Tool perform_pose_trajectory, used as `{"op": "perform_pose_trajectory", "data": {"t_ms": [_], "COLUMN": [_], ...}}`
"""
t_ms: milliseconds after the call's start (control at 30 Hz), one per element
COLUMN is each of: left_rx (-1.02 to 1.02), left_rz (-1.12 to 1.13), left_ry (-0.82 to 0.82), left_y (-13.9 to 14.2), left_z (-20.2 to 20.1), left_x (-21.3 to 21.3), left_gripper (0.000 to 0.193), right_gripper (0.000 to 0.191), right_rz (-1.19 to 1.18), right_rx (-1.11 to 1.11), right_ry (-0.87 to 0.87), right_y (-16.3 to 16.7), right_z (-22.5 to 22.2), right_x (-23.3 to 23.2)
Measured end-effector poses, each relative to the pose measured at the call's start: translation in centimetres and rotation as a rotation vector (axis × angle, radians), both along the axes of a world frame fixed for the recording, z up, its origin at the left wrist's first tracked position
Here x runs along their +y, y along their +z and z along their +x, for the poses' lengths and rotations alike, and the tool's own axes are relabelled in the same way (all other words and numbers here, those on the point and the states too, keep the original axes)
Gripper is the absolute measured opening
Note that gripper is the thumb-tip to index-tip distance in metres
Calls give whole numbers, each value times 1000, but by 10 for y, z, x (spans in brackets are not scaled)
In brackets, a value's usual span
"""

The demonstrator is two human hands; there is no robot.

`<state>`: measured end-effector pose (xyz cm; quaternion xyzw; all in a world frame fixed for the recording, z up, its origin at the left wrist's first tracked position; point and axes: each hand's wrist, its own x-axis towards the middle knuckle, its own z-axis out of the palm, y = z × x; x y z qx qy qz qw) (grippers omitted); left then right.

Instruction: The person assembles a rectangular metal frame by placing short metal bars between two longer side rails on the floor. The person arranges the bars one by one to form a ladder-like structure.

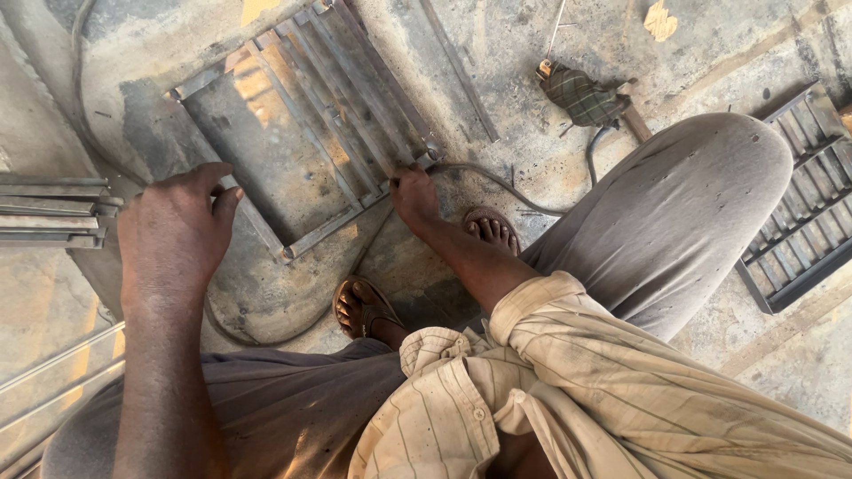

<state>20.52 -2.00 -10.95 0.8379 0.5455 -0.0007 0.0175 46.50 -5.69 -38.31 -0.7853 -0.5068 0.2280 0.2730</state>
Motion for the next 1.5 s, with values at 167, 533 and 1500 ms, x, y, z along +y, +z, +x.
{"op": "perform_pose_trajectory", "data": {"t_ms": [167, 533, 1500], "left_rx": [-23, -10, -24], "left_rz": [19, 5, 10], "left_ry": [-7, 19, 15], "left_y": [0, 3, 0], "left_z": [0, 2, -2], "left_x": [0, 0, 1], "left_gripper": [31, 32, 32], "right_gripper": [16, 15, 29], "right_rz": [-21, -29, 14], "right_rx": [-11, -1, -68], "right_ry": [-10, -78, 154], "right_y": [1, 5, 9], "right_z": [-1, -2, 8], "right_x": [1, 3, -10]}}
